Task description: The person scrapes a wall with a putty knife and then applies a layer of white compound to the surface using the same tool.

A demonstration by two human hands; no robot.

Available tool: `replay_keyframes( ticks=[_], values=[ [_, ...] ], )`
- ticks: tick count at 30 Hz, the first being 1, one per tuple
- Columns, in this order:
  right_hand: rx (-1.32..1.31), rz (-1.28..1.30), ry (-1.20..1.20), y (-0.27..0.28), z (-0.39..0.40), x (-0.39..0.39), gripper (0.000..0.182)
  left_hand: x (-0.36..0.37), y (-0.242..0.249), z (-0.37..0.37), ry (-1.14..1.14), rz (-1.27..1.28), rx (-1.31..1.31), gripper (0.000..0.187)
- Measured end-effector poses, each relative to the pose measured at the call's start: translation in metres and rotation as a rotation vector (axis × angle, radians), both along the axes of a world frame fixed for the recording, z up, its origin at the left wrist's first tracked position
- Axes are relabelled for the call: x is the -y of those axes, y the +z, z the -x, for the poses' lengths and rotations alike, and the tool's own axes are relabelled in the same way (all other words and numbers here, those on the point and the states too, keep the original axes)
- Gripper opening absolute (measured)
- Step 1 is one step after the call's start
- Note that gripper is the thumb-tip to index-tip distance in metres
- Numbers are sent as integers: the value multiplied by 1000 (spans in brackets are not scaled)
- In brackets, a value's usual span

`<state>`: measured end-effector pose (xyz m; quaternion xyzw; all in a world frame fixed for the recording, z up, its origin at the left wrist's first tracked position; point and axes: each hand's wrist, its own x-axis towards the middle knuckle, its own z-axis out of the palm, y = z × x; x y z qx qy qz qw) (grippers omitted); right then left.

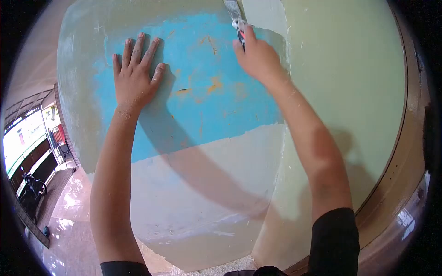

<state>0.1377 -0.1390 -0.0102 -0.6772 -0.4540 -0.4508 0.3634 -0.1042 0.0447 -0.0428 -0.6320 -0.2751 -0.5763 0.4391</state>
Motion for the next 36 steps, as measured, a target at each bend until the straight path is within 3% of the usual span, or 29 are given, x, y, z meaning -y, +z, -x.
replay_keyframes(
  ticks=[4,6,13,28,31,36],
  values=[
    [72,-169,98,-44,-43,-40,48,-1,-2,-1,0,-36,13,59],
    [354,-472,203,-54,-55,-52,47,-2,-1,-1,2,-41,19,59],
    [269,-464,251,-60,-57,-53,45,-3,-1,1,25,-10,16,59],
    [388,-559,347,-64,-65,-53,46,-10,-5,-1,51,-41,55,58],
    [351,-528,359,-64,-65,-54,45,-9,-7,-2,63,-34,64,58],
    [111,-697,353,-48,-74,-49,48,-7,-11,-2,27,-30,64,58]
  ],
)
